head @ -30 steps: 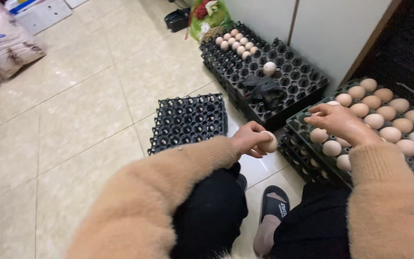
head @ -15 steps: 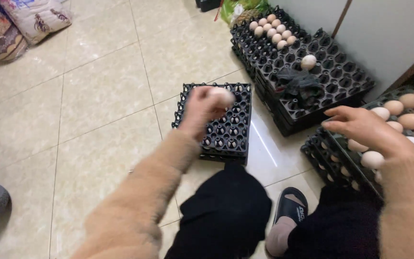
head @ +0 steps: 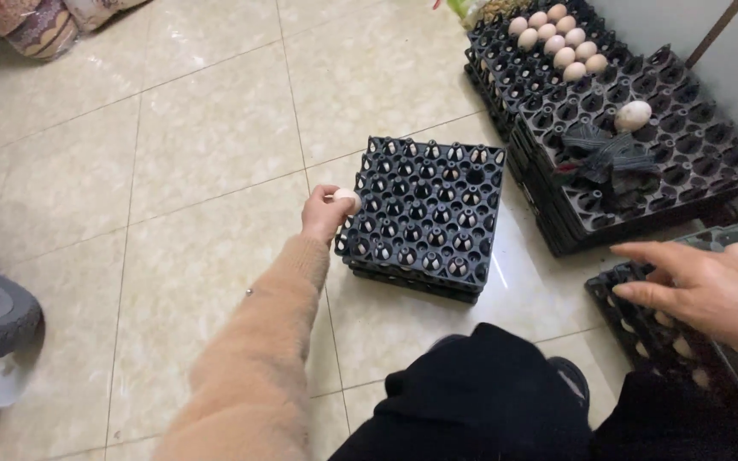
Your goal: Sorting and organizing eggs into plastic trays while sitting on the floor.
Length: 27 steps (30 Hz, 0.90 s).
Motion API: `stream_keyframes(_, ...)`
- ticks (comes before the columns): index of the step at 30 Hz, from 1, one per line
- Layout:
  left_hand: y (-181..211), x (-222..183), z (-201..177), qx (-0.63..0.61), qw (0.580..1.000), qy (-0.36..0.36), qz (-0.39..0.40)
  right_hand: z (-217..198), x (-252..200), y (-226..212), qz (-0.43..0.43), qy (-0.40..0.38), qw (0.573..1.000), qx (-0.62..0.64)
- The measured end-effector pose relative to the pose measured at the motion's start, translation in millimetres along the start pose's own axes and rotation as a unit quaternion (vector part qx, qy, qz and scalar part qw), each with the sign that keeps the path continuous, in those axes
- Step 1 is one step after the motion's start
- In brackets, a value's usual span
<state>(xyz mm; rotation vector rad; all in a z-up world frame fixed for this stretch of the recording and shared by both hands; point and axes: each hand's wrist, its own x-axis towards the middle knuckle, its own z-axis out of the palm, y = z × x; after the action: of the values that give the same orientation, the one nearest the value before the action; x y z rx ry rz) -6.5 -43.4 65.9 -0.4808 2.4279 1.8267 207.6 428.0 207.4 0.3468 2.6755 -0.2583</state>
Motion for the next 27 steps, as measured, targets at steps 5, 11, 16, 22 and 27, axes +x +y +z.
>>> stream_keyframes(5,9.1,53.0,24.1,0.076,0.997,0.0,0.034,10.8,6.1,-3.0,-0.017,-0.015,0.996,-0.089)
stream_keyframes(11,38.6,103.0,61.3,0.107,0.993,0.009,0.047,2.8,5.6,-20.5,0.039,-0.089,0.988,-0.117)
stream_keyframes(16,29.1,134.1,71.3,0.144,0.988,0.015,0.053,13.3,24.8,-19.8,-0.01,-0.098,0.992,-0.079)
stream_keyframes(22,46.7,130.2,56.5,0.113,0.994,0.006,-0.002,31.0,48.8,-15.3,-0.041,-0.097,0.99,-0.091)
stream_keyframes(27,24.7,123.4,34.8,0.082,0.995,0.001,0.051,34.2,52.3,-18.6,-0.04,-0.097,0.99,-0.092)
